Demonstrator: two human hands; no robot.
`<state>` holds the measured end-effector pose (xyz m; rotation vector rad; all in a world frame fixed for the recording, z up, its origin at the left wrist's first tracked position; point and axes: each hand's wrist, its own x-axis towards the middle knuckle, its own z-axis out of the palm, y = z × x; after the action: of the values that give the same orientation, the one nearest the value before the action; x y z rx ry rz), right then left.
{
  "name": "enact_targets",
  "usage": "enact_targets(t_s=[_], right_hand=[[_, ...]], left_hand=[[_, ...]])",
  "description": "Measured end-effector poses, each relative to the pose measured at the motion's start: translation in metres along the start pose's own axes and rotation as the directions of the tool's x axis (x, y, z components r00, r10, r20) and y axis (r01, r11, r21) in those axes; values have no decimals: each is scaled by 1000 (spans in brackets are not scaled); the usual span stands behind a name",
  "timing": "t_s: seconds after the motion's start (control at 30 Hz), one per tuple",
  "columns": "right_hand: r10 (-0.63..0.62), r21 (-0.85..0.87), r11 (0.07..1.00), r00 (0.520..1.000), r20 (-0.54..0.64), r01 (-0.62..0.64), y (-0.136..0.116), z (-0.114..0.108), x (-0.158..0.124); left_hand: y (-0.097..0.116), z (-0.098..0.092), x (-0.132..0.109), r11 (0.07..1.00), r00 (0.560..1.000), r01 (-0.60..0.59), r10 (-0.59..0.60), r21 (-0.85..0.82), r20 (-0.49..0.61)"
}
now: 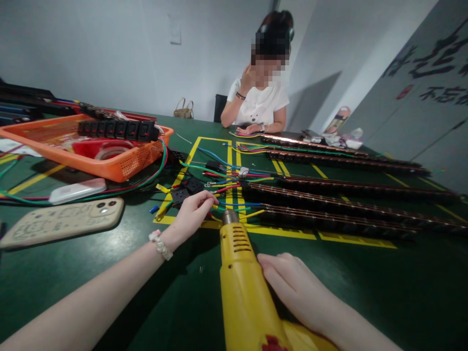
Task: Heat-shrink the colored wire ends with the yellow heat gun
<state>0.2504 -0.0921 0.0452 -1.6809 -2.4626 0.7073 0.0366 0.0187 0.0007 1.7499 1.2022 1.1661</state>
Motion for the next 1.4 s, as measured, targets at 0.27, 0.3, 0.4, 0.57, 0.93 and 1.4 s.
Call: enact_targets(t_s=[0.27, 0.3, 0.4, 0.57, 0.93, 1.4], right_hand=[[11, 17, 1000, 997, -75, -9, 27, -12, -27], [17, 43, 999, 998, -65, -14, 30, -14, -28], [21, 112, 994, 1000, -12, -20, 34, -19, -30], [11, 188, 982, 997, 71, -24, 33, -24, -29], [-55, -340, 940, 997, -45, 36, 28, -9, -16], [-114, -523, 844, 993, 41, 118, -6, 6, 20]], left_hand=[[4, 0, -3, 989, 998, 65, -64, -134, 17], [4, 0, -3, 986, 997, 71, -69, -150, 18], [3, 0, -3, 981, 997, 75, -73, -181, 15], [-1, 1, -2, 977, 996, 84, -82, -196, 19], [4, 1, -2, 995, 997, 70, -69, -65, 22], [1, 3, -1, 997, 999, -11, 8, -74, -33]])
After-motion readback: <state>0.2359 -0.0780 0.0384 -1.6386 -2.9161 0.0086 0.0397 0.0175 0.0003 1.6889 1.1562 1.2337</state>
